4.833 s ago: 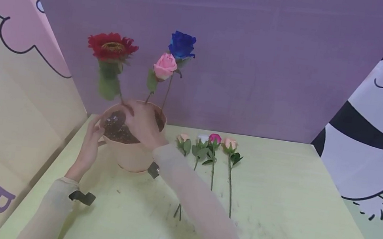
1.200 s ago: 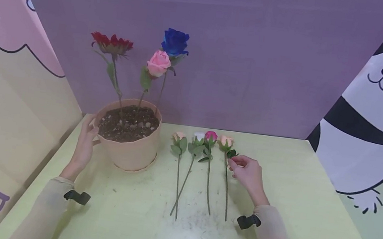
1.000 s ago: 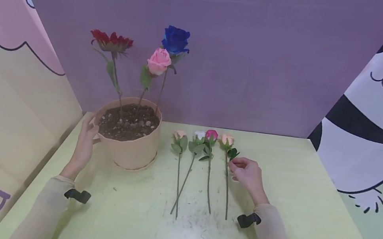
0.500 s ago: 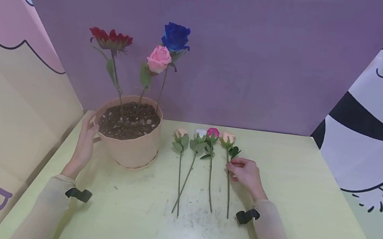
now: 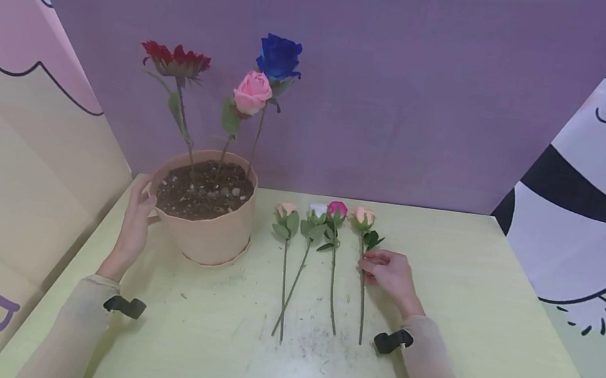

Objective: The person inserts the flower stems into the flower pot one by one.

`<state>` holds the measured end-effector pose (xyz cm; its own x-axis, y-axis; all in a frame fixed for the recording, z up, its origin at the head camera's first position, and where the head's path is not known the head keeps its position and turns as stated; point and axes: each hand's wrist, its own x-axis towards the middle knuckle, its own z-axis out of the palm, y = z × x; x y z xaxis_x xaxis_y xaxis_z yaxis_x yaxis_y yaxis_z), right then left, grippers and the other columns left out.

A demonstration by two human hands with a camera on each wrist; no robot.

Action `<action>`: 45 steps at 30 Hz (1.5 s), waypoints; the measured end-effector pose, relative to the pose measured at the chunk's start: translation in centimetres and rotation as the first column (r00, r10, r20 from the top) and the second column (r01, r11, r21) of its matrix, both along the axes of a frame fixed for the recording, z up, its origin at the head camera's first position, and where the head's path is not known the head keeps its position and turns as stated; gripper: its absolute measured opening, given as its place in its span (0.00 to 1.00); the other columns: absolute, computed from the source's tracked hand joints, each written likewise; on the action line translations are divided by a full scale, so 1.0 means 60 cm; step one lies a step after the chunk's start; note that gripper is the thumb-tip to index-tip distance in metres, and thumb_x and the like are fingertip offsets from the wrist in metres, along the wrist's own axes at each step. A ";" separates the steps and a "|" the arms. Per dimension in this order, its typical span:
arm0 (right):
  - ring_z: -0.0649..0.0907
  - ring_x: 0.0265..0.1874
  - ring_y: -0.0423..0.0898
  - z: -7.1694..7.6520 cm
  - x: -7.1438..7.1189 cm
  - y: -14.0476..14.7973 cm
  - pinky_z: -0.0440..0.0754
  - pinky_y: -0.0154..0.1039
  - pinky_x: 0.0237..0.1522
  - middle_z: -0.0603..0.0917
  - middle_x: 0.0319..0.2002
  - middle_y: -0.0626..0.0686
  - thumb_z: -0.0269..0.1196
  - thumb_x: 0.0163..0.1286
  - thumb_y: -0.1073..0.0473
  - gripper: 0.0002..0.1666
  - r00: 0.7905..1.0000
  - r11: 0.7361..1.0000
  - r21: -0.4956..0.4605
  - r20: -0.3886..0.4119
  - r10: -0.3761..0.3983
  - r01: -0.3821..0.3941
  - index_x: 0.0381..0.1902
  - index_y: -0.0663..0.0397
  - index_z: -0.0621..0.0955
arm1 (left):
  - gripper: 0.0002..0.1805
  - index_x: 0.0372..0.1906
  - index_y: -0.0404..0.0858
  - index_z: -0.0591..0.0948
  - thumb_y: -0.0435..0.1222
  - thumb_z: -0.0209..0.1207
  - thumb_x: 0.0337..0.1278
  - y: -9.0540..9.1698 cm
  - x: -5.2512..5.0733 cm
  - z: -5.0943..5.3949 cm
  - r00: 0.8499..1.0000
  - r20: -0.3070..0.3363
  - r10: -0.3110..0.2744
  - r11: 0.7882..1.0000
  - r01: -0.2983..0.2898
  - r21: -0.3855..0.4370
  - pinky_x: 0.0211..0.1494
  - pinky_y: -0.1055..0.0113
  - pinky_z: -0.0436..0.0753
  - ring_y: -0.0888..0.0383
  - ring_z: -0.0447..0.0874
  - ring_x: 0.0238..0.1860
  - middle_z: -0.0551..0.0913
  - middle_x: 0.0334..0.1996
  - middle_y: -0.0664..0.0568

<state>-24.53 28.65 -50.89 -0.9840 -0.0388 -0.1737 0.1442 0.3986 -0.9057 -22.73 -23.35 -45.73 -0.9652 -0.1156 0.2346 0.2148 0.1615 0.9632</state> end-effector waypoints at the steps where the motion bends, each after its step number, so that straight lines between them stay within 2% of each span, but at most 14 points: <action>1: 0.89 0.38 0.35 0.001 0.000 0.001 0.90 0.34 0.42 0.90 0.54 0.62 0.68 0.76 0.59 0.28 1.000 1.000 -0.007 -0.002 -0.005 0.005 0.66 0.73 0.78 | 0.33 0.86 0.46 0.50 0.43 0.39 0.83 0.000 0.000 0.000 1.000 -0.002 -0.002 1.000 0.002 0.000 0.71 0.49 0.69 0.45 0.62 0.78 0.59 0.80 0.39; 4: 0.89 0.39 0.35 0.006 -0.001 0.005 0.90 0.34 0.43 0.89 0.56 0.64 0.68 0.76 0.60 0.30 1.000 0.999 -0.045 -0.017 -0.011 0.010 0.67 0.75 0.77 | 0.33 0.86 0.46 0.51 0.43 0.39 0.83 0.000 -0.001 0.001 1.000 -0.005 -0.002 1.000 0.002 -0.004 0.71 0.49 0.69 0.45 0.61 0.78 0.59 0.80 0.39; 6: 0.90 0.39 0.36 0.011 -0.001 0.007 0.90 0.34 0.44 0.90 0.53 0.62 0.68 0.76 0.61 0.30 0.999 0.997 -0.073 -0.024 -0.024 0.023 0.67 0.75 0.77 | 0.33 0.86 0.46 0.51 0.43 0.39 0.84 0.000 -0.001 0.002 1.000 -0.004 0.000 1.000 0.000 -0.006 0.70 0.51 0.69 0.45 0.63 0.77 0.60 0.80 0.39; 12: 0.91 0.40 0.37 0.027 0.000 0.014 0.90 0.34 0.44 0.93 0.43 0.45 0.68 0.75 0.61 0.32 0.998 0.986 -0.161 -0.046 -0.045 0.037 0.68 0.78 0.74 | 0.33 0.86 0.46 0.50 0.43 0.38 0.84 0.001 0.001 0.002 1.000 -0.001 0.003 1.000 -0.003 -0.005 0.68 0.54 0.71 0.50 0.69 0.71 0.61 0.79 0.39; 17: 0.91 0.40 0.36 0.037 0.001 0.017 0.90 0.33 0.44 0.92 0.40 0.38 0.69 0.75 0.62 0.34 0.997 0.975 -0.218 -0.054 -0.061 0.048 0.69 0.80 0.72 | 0.33 0.86 0.46 0.51 0.43 0.38 0.84 0.002 0.002 0.003 1.000 -0.001 0.002 1.000 -0.002 -0.004 0.68 0.54 0.71 0.54 0.70 0.70 0.62 0.79 0.39; 22: 0.91 0.42 0.35 0.047 0.001 0.021 0.90 0.33 0.44 0.91 0.39 0.37 0.68 0.75 0.63 0.33 0.996 0.965 -0.255 -0.054 -0.075 0.059 0.69 0.78 0.72 | 0.33 0.86 0.46 0.51 0.43 0.37 0.84 0.002 0.002 0.003 1.000 -0.001 0.001 1.000 -0.001 -0.003 0.68 0.54 0.71 0.55 0.70 0.69 0.62 0.79 0.38; 25: 0.90 0.42 0.34 0.055 0.001 0.022 0.90 0.33 0.44 0.91 0.39 0.37 0.69 0.74 0.63 0.28 0.995 0.955 -0.288 -0.053 -0.088 0.069 0.66 0.73 0.76 | 0.33 0.86 0.46 0.51 0.43 0.38 0.84 0.003 0.002 0.003 1.000 -0.001 0.001 1.000 -0.001 -0.002 0.68 0.54 0.71 0.53 0.70 0.70 0.62 0.79 0.38; 29: 0.91 0.42 0.35 0.066 0.003 0.021 0.90 0.34 0.44 0.92 0.39 0.38 0.71 0.72 0.64 0.21 0.994 0.937 -0.340 -0.051 -0.100 0.077 0.60 0.64 0.80 | 0.33 0.86 0.47 0.51 0.44 0.38 0.84 0.003 0.003 0.004 1.000 0.001 0.001 1.000 -0.001 -0.003 0.69 0.53 0.71 0.49 0.68 0.72 0.62 0.79 0.39; 35: 0.91 0.40 0.36 0.078 0.003 0.018 0.90 0.34 0.44 0.92 0.36 0.39 0.72 0.71 0.65 0.13 0.989 0.900 -0.423 -0.044 -0.140 0.109 0.52 0.57 0.84 | 0.33 0.86 0.47 0.50 0.44 0.38 0.84 0.003 0.004 0.003 1.000 -0.001 0.002 1.000 -0.002 -0.005 0.70 0.51 0.70 0.53 0.70 0.69 0.63 0.78 0.38; 40: 0.92 0.37 0.38 0.089 0.001 0.016 0.90 0.34 0.43 0.93 0.34 0.42 0.73 0.69 0.66 0.10 0.982 0.849 -0.510 -0.038 -0.183 0.138 0.48 0.57 0.87 | 0.33 0.86 0.46 0.50 0.44 0.38 0.84 0.003 0.003 0.003 1.000 -0.006 -0.001 1.000 0.001 -0.005 0.71 0.48 0.70 0.53 0.69 0.70 0.62 0.78 0.37; 45: 0.93 0.37 0.38 0.103 0.004 0.009 0.90 0.33 0.44 0.94 0.36 0.43 0.72 0.70 0.65 0.07 0.977 0.809 -0.574 -0.075 -0.201 0.123 0.41 0.47 0.90 | 0.33 0.86 0.45 0.49 0.43 0.37 0.85 0.004 0.003 0.003 1.000 -0.006 -0.006 1.000 0.006 0.002 0.72 0.45 0.69 0.45 0.67 0.73 0.61 0.79 0.36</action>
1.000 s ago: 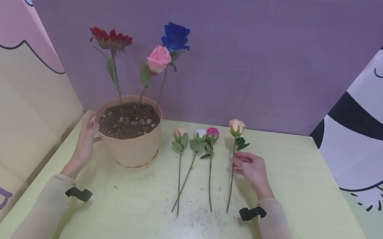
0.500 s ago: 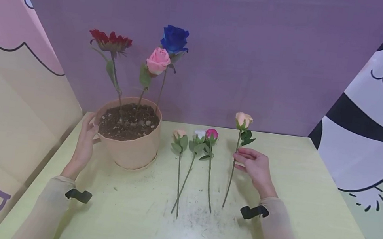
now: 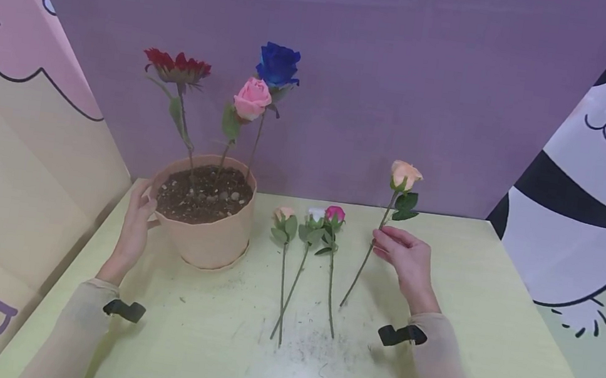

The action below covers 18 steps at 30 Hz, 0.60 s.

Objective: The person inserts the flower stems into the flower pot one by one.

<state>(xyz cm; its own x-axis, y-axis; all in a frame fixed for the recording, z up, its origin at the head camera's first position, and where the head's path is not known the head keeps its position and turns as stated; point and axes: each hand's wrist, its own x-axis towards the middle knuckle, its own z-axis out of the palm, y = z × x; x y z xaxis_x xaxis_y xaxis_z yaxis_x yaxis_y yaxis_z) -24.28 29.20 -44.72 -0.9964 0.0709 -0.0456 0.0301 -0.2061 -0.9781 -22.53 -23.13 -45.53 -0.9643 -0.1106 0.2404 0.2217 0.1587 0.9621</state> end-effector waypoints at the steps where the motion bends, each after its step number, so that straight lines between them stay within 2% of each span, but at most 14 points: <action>1: 0.93 0.37 0.38 0.003 0.001 -0.003 0.90 0.34 0.44 0.94 0.37 0.44 0.72 0.71 0.65 0.07 1.000 1.000 -0.010 -0.018 0.001 -0.001 0.41 0.46 0.91 | 0.33 0.86 0.45 0.49 0.43 0.37 0.85 0.000 0.000 0.000 1.000 0.000 -0.001 1.000 0.001 0.001 0.72 0.44 0.69 0.44 0.67 0.73 0.62 0.78 0.36; 6: 0.93 0.39 0.38 0.022 0.006 -0.017 0.90 0.34 0.44 0.94 0.40 0.43 0.70 0.73 0.63 0.07 0.997 0.998 -0.067 -0.083 0.008 -0.014 0.45 0.46 0.91 | 0.32 0.86 0.45 0.49 0.42 0.37 0.85 0.000 0.000 0.001 1.000 -0.002 0.000 1.000 0.000 0.005 0.73 0.44 0.69 0.43 0.67 0.73 0.62 0.78 0.36; 12: 0.93 0.40 0.39 0.049 0.011 -0.039 0.91 0.36 0.43 0.94 0.43 0.46 0.69 0.74 0.63 0.08 0.988 0.989 -0.140 -0.150 0.027 -0.049 0.49 0.51 0.87 | 0.32 0.86 0.44 0.50 0.42 0.37 0.86 0.003 0.002 0.002 1.000 -0.010 0.008 1.000 -0.008 0.014 0.70 0.47 0.71 0.45 0.69 0.71 0.62 0.77 0.34; 18: 0.92 0.39 0.40 0.074 0.013 -0.063 0.91 0.36 0.42 0.94 0.44 0.47 0.68 0.74 0.66 0.09 0.972 0.980 -0.185 -0.233 0.021 -0.066 0.50 0.55 0.88 | 0.32 0.86 0.44 0.51 0.42 0.38 0.85 0.002 0.000 0.001 1.000 -0.002 0.005 1.000 -0.005 0.021 0.69 0.50 0.71 0.54 0.70 0.67 0.62 0.76 0.35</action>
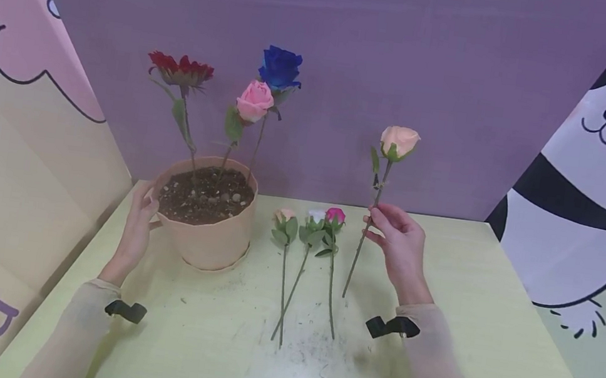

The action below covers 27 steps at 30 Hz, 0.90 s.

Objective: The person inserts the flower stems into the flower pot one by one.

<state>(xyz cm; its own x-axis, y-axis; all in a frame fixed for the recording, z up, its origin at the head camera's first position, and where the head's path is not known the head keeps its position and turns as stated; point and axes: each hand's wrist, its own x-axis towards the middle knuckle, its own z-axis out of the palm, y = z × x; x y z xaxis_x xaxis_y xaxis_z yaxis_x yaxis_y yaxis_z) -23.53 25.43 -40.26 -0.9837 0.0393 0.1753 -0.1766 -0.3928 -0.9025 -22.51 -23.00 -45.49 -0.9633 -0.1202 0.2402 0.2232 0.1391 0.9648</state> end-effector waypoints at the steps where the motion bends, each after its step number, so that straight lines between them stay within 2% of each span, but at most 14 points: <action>1: 0.92 0.39 0.40 0.005 0.000 -0.005 0.91 0.36 0.42 0.94 0.44 0.47 0.68 0.74 0.67 0.09 1.000 1.000 -0.012 -0.011 -0.002 0.002 0.50 0.55 0.88 | 0.32 0.86 0.44 0.51 0.42 0.38 0.85 0.000 0.000 0.000 1.000 0.002 0.000 1.000 0.000 -0.001 0.69 0.51 0.71 0.56 0.71 0.65 0.63 0.76 0.35; 5: 0.92 0.39 0.41 0.024 0.003 -0.026 0.91 0.37 0.42 0.94 0.44 0.48 0.66 0.74 0.69 0.10 0.999 0.998 -0.056 -0.054 0.000 -0.003 0.49 0.54 0.89 | 0.32 0.86 0.45 0.51 0.41 0.38 0.85 -0.001 0.000 0.001 1.000 0.007 0.004 1.000 -0.004 -0.012 0.66 0.58 0.73 0.66 0.73 0.60 0.65 0.75 0.35; 7: 0.92 0.40 0.41 0.034 0.005 -0.038 0.91 0.38 0.42 0.94 0.44 0.49 0.66 0.74 0.70 0.10 0.997 0.997 -0.075 -0.076 -0.006 0.000 0.47 0.54 0.89 | 0.32 0.86 0.46 0.51 0.42 0.38 0.86 -0.001 0.001 0.002 1.000 0.010 0.009 1.000 -0.008 -0.024 0.64 0.61 0.74 0.66 0.73 0.60 0.64 0.75 0.35; 9: 0.92 0.40 0.42 0.045 0.007 -0.050 0.91 0.39 0.43 0.94 0.44 0.50 0.66 0.74 0.70 0.10 0.995 0.996 -0.093 -0.100 -0.021 0.012 0.47 0.55 0.88 | 0.32 0.86 0.46 0.51 0.42 0.38 0.85 -0.001 0.002 0.003 1.000 0.013 0.010 0.999 -0.010 -0.031 0.63 0.63 0.74 0.63 0.73 0.61 0.64 0.75 0.35; 15: 0.92 0.40 0.45 0.080 0.005 -0.086 0.91 0.40 0.44 0.94 0.43 0.52 0.67 0.72 0.71 0.11 0.982 0.990 -0.132 -0.172 -0.079 0.056 0.49 0.57 0.87 | 0.32 0.87 0.45 0.51 0.42 0.38 0.86 0.000 0.000 0.002 1.000 0.006 0.003 1.000 -0.003 -0.023 0.68 0.53 0.73 0.49 0.70 0.69 0.62 0.77 0.34; 19: 0.93 0.38 0.46 0.101 0.003 -0.107 0.91 0.38 0.43 0.94 0.41 0.52 0.67 0.71 0.74 0.12 0.972 0.985 -0.162 -0.217 -0.090 0.055 0.46 0.56 0.88 | 0.32 0.86 0.45 0.51 0.42 0.37 0.86 -0.001 -0.002 0.000 1.000 0.006 -0.008 1.000 0.008 -0.007 0.71 0.49 0.71 0.55 0.71 0.67 0.63 0.76 0.35; 22: 0.93 0.38 0.47 0.113 0.003 -0.123 0.91 0.39 0.42 0.94 0.40 0.52 0.67 0.70 0.76 0.13 0.964 0.981 -0.189 -0.252 -0.088 0.040 0.44 0.55 0.89 | 0.32 0.86 0.46 0.51 0.42 0.37 0.85 0.000 -0.004 -0.001 1.000 0.008 -0.010 1.000 0.010 -0.006 0.70 0.53 0.72 0.62 0.72 0.63 0.64 0.76 0.35; 24: 0.93 0.37 0.47 0.120 0.004 -0.134 0.91 0.39 0.43 0.94 0.39 0.53 0.67 0.69 0.76 0.13 0.959 0.980 -0.198 -0.272 -0.081 0.026 0.44 0.55 0.89 | 0.32 0.86 0.46 0.50 0.43 0.37 0.85 0.000 -0.004 -0.001 1.000 0.012 -0.007 1.000 0.007 -0.010 0.69 0.55 0.72 0.63 0.72 0.63 0.64 0.76 0.35; 27: 0.93 0.38 0.47 0.130 0.004 -0.149 0.91 0.39 0.44 0.94 0.39 0.52 0.68 0.69 0.76 0.13 0.953 0.982 -0.190 -0.296 -0.063 0.006 0.43 0.54 0.89 | 0.32 0.86 0.46 0.51 0.43 0.37 0.85 0.000 -0.005 0.000 1.000 0.014 0.001 1.000 -0.001 -0.016 0.68 0.57 0.72 0.60 0.72 0.64 0.64 0.76 0.35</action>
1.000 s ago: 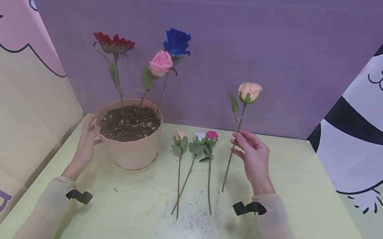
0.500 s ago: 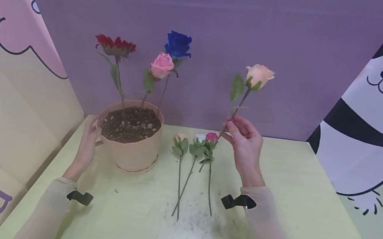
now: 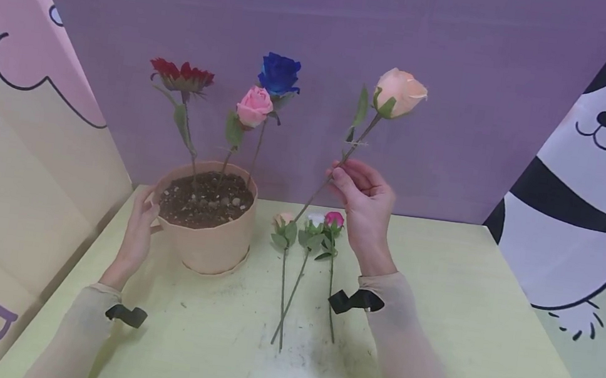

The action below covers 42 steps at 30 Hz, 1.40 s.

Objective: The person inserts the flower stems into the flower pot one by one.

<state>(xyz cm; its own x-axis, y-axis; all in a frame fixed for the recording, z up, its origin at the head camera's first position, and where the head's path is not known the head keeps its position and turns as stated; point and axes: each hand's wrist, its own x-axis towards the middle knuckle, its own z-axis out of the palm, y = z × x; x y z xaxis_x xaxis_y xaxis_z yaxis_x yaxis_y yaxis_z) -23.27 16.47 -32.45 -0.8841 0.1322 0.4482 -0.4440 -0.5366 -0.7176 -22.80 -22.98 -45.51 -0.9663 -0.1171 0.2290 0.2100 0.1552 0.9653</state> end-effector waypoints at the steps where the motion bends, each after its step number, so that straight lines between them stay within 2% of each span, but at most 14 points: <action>1: 0.93 0.38 0.46 0.003 0.000 -0.005 0.91 0.39 0.44 0.94 0.39 0.52 0.68 0.69 0.76 0.13 1.000 1.000 0.008 -0.009 0.006 -0.006 0.43 0.54 0.89 | 0.32 0.86 0.46 0.51 0.43 0.37 0.85 0.000 0.000 0.000 1.000 -0.002 0.002 1.000 -0.002 0.000 0.67 0.56 0.72 0.58 0.72 0.65 0.64 0.76 0.35; 8: 0.94 0.38 0.46 0.016 0.001 -0.042 0.91 0.40 0.45 0.94 0.39 0.53 0.68 0.68 0.77 0.14 0.996 0.998 0.050 -0.078 0.041 -0.037 0.42 0.54 0.90 | 0.32 0.86 0.44 0.51 0.42 0.38 0.85 0.002 0.002 -0.003 1.000 -0.006 0.018 1.000 -0.018 -0.009 0.63 0.62 0.73 0.48 0.70 0.69 0.62 0.77 0.34; 13: 0.93 0.39 0.45 0.024 -0.001 -0.067 0.91 0.41 0.46 0.94 0.39 0.52 0.64 0.69 0.80 0.18 0.993 0.996 0.083 -0.108 0.053 -0.044 0.43 0.53 0.89 | 0.33 0.86 0.43 0.51 0.41 0.38 0.84 0.003 0.007 -0.010 1.000 -0.004 0.011 1.000 -0.011 -0.002 0.66 0.54 0.73 0.41 0.66 0.74 0.58 0.81 0.35; 18: 0.93 0.39 0.44 0.030 -0.002 -0.089 0.91 0.41 0.47 0.94 0.39 0.50 0.59 0.70 0.84 0.25 0.992 0.992 0.122 -0.117 0.041 -0.027 0.42 0.50 0.90 | 0.33 0.86 0.43 0.50 0.41 0.38 0.84 0.003 0.009 -0.013 1.000 0.009 0.010 1.000 -0.010 -0.006 0.69 0.49 0.71 0.40 0.65 0.75 0.57 0.81 0.35; 23: 0.93 0.40 0.43 0.040 -0.007 -0.113 0.91 0.41 0.48 0.94 0.39 0.47 0.62 0.69 0.83 0.25 0.987 0.985 0.174 -0.158 0.029 -0.001 0.42 0.48 0.90 | 0.33 0.86 0.43 0.50 0.41 0.38 0.83 0.002 0.008 -0.009 1.000 0.006 0.023 1.000 -0.023 -0.012 0.67 0.51 0.72 0.41 0.67 0.73 0.59 0.79 0.34; 31: 0.92 0.40 0.39 0.056 -0.010 -0.167 0.91 0.38 0.46 0.94 0.39 0.42 0.63 0.68 0.82 0.26 0.960 0.967 0.253 -0.275 0.057 0.015 0.42 0.43 0.89 | 0.33 0.86 0.44 0.51 0.41 0.38 0.83 0.002 0.002 -0.002 1.000 -0.008 0.023 1.000 -0.023 -0.005 0.69 0.48 0.71 0.39 0.67 0.74 0.61 0.78 0.33; 33: 0.92 0.40 0.38 0.056 -0.011 -0.184 0.91 0.37 0.47 0.94 0.39 0.40 0.63 0.68 0.82 0.22 0.955 0.963 0.269 -0.290 0.069 0.012 0.42 0.48 0.88 | 0.33 0.86 0.43 0.51 0.41 0.37 0.83 0.002 0.001 -0.002 1.000 -0.006 0.021 1.000 -0.021 -0.006 0.70 0.47 0.70 0.38 0.66 0.75 0.59 0.79 0.34; 36: 0.92 0.41 0.37 0.053 -0.014 -0.209 0.90 0.37 0.48 0.93 0.39 0.39 0.64 0.68 0.81 0.11 0.952 0.955 0.297 -0.295 0.080 0.011 0.43 0.66 0.86 | 0.33 0.86 0.43 0.51 0.41 0.38 0.83 0.001 0.000 -0.001 1.000 -0.005 0.017 1.000 -0.017 -0.006 0.70 0.48 0.71 0.39 0.65 0.76 0.58 0.80 0.35; 37: 0.92 0.41 0.37 0.052 -0.015 -0.217 0.90 0.35 0.45 0.94 0.40 0.41 0.64 0.68 0.81 0.09 0.953 0.951 0.309 -0.292 0.084 0.011 0.44 0.72 0.85 | 0.33 0.86 0.43 0.51 0.41 0.38 0.83 0.001 0.000 -0.001 1.000 -0.003 0.019 1.000 -0.019 -0.005 0.69 0.48 0.71 0.39 0.66 0.75 0.58 0.80 0.35; 39: 0.92 0.41 0.36 0.049 -0.017 -0.232 0.90 0.36 0.45 0.94 0.42 0.50 0.65 0.69 0.80 0.10 0.955 0.941 0.339 -0.286 0.083 0.020 0.48 0.79 0.82 | 0.33 0.86 0.44 0.51 0.41 0.38 0.83 0.001 0.000 0.000 1.000 0.000 0.018 1.000 -0.018 -0.001 0.69 0.50 0.71 0.40 0.66 0.74 0.58 0.80 0.35; 42: 0.91 0.41 0.34 0.046 -0.019 -0.253 0.91 0.39 0.44 0.92 0.45 0.66 0.66 0.69 0.78 0.12 0.959 0.924 0.381 -0.268 0.087 0.023 0.49 0.79 0.82 | 0.33 0.86 0.45 0.50 0.41 0.38 0.83 0.001 0.000 0.000 1.000 0.001 0.013 1.000 -0.013 0.005 0.69 0.50 0.72 0.41 0.66 0.74 0.58 0.80 0.35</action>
